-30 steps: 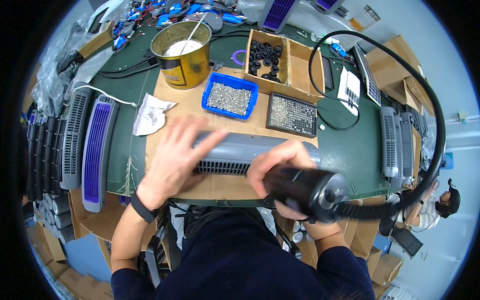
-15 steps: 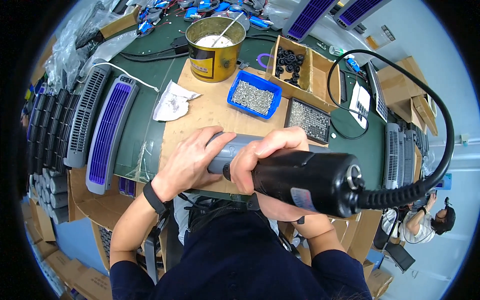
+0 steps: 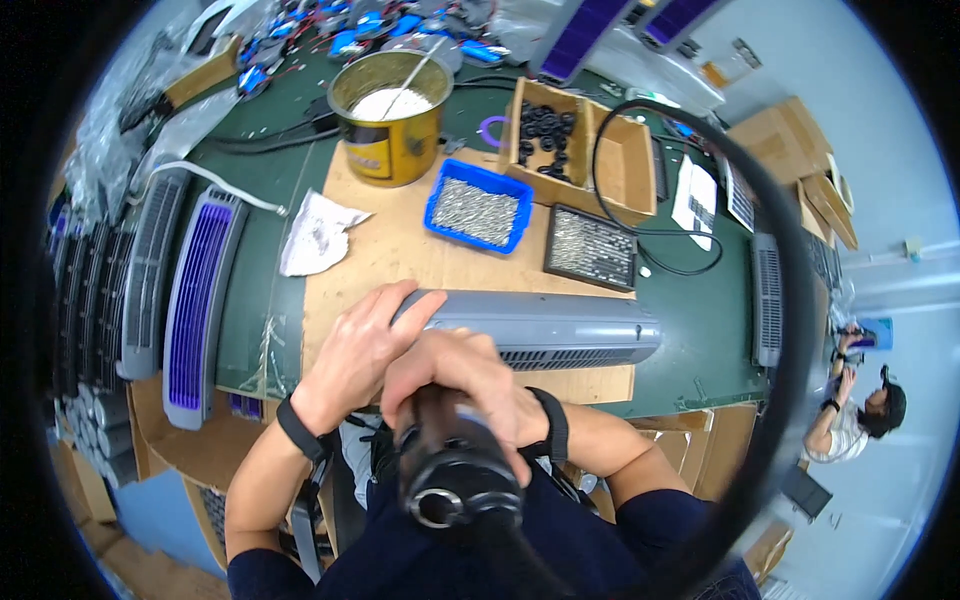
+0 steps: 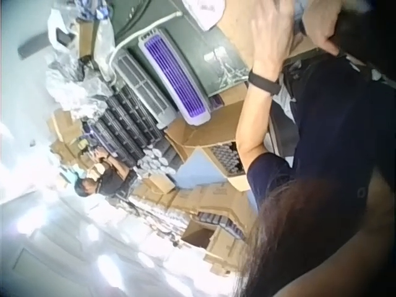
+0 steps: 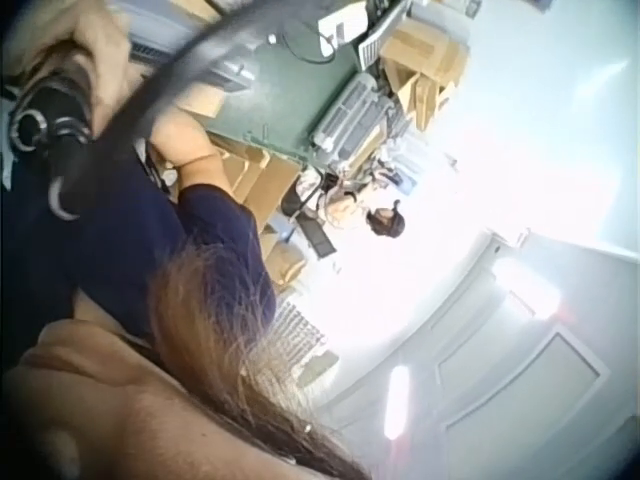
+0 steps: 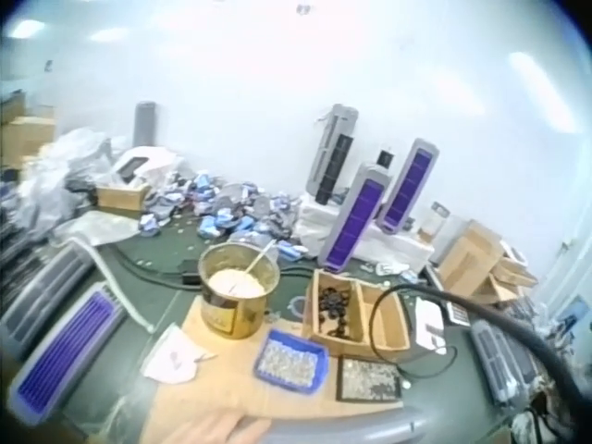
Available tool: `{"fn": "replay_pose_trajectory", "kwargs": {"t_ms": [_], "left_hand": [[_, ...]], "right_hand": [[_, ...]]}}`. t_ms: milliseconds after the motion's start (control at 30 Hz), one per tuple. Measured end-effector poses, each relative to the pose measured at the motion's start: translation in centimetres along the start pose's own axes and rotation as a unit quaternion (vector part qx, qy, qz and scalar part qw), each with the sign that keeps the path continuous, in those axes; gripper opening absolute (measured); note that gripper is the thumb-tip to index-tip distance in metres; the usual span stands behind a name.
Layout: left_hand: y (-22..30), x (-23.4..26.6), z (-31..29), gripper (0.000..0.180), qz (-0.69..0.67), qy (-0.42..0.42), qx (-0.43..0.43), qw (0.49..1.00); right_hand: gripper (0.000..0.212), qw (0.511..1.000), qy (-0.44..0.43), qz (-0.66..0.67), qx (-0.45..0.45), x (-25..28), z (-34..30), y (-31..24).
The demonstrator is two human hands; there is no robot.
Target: The person assembles a portable fan by placing a fan blade into the housing, inserting a rubber grommet, and connecting a battery pack to the internal wiring. They then snap a purple grille onto the housing and secure the end cap by driving screws with a power screwdriver.
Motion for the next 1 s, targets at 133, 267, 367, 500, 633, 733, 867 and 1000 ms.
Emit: {"fn": "replay_pose_trajectory", "kwargs": {"t_ms": [133, 267, 367, 500, 633, 733, 867, 1000], "left_hand": [[-0.1, -0.1, -0.1, 0.082, -0.029, 0.009, 0.002, 1.000], [-0.5, 0.3, -0.2, 0.087, -0.059, 0.005, 0.019, 0.998], [-0.8, 1.5, -0.1, 0.089, -0.040, -0.019, 0.036, 0.998], [-1.0, 3.1, -0.6, 0.088, 0.059, -0.061, 0.079, 0.993], [4.9, 1.2, 3.6, 0.089, 0.017, -0.087, 0.005, 0.996], [7.2, -2.1, 5.4, 0.086, 0.020, -0.093, -0.022, 0.995], [6.1, -6.7, 6.5, 0.076, 0.008, -0.252, 0.037, 0.967], [6.1, -6.6, 6.9, 0.071, 0.023, -0.215, 0.016, 0.976]], "right_hand": [[0.007, 1.000, 0.029, -0.011, -0.004, 0.4, 0.3, -0.1], [0.030, 0.992, 0.030, -0.061, -0.110, 1.9, 0.8, -1.8], [0.073, 0.969, 0.246, -0.012, -0.025, 8.1, -0.1, -7.8], [0.089, 0.940, 0.314, -0.030, 0.133, 15.5, -1.7, -12.9], [0.094, 0.928, 0.365, -0.005, 0.075, 19.7, -3.5, -10.9], [0.084, 0.919, 0.393, -0.028, 0.009, 20.6, -2.9, -8.5], [0.086, 0.914, 0.398, -0.042, -0.061, 21.4, -2.8, -6.5], [0.088, 0.948, 0.310, -0.043, -0.054, 19.6, -3.2, -5.6]]}}
Point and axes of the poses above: each hand's wrist, its own z-axis towards the middle knuckle, its own x-axis out of the back of the hand, y = z × x, the point moved 9 cm from there along z, towards the middle knuckle, and after that the axes turned 10 degrees about y, right-handed, at the moved point
